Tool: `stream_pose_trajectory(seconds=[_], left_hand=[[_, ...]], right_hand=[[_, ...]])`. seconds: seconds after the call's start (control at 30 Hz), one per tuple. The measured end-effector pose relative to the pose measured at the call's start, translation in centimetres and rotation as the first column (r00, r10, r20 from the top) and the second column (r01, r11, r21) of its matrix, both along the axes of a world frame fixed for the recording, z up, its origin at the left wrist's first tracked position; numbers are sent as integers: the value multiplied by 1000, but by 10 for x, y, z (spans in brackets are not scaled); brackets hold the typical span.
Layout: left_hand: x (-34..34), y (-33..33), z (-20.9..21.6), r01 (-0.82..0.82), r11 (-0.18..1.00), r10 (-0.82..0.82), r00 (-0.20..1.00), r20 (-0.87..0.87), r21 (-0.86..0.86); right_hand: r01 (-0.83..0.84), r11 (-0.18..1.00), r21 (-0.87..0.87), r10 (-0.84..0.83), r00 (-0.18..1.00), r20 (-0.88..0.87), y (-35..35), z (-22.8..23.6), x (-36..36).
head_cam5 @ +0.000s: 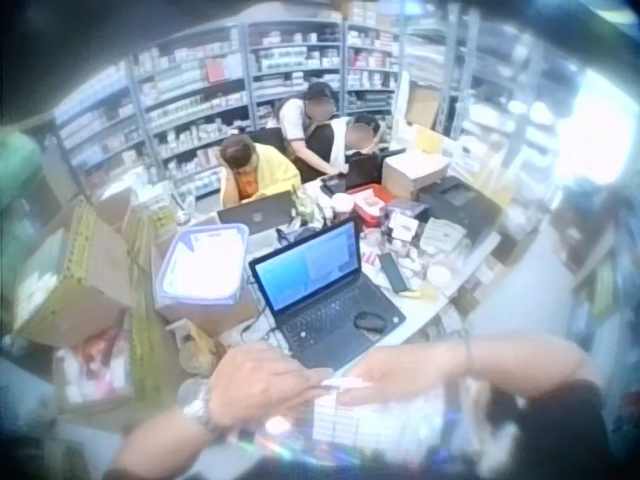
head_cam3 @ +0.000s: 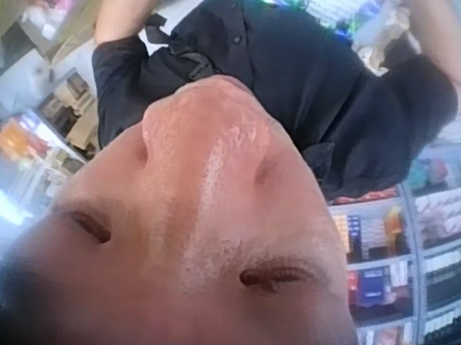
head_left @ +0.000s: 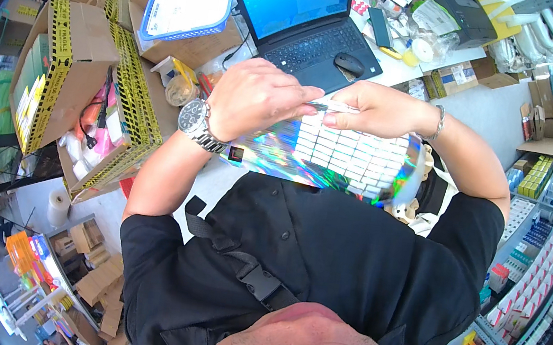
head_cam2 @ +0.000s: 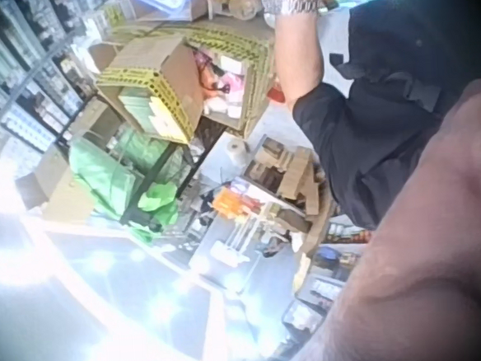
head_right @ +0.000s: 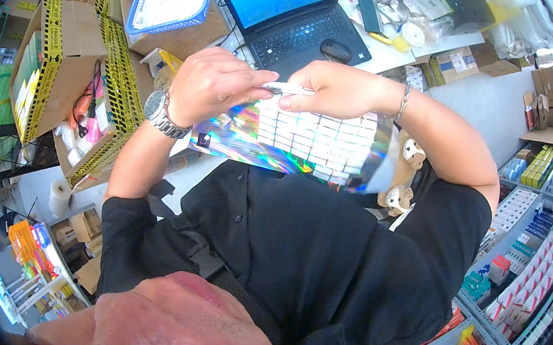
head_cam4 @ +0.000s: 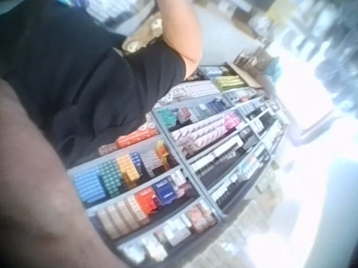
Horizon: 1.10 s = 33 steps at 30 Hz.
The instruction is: The person organizes items in a store, moving a basket, picking up a printed document, and placing bottles and boxes into baskets. They also handle a holographic sheet and a laptop.
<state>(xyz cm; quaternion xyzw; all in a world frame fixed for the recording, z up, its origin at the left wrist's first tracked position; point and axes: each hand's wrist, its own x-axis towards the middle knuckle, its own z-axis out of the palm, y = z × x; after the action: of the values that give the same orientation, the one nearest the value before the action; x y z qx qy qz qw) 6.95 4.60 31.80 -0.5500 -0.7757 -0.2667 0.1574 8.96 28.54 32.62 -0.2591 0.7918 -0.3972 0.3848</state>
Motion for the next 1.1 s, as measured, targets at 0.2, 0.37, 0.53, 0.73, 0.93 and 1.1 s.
stream_pose_trajectory(seconds=[0.2, 0.37, 0.53, 0.73, 0.93, 1.1], left_hand=[[-7, -14, -9, -137, 988, 154, 866, 476, -69], [-19, -15, -11, -145, 987, 157, 942, 297, -62], [-23, -15, -19, -207, 978, 207, 978, 17, 22], [-18, -16, -33, -307, 950, 309, 884, 350, -61], [-20, -19, -52, -309, 949, 313, 912, 264, -59], [-30, -25, -44, -335, 942, 334, 931, 145, -22]], right_hand=[[34, 997, 71, 34, 626, -779, -12, 8, -5], [-99, 995, -30, 58, 777, -627, -10, 2, -32], [-94, 990, -104, 51, 933, -356, -18, 0, -63], [-189, 981, -50, 182, 976, -118, -27, -19, -91], [-317, 948, -8, 305, 918, -254, -33, -27, -101], [-335, 942, -2, 299, 844, -445, -28, -32, -108]])
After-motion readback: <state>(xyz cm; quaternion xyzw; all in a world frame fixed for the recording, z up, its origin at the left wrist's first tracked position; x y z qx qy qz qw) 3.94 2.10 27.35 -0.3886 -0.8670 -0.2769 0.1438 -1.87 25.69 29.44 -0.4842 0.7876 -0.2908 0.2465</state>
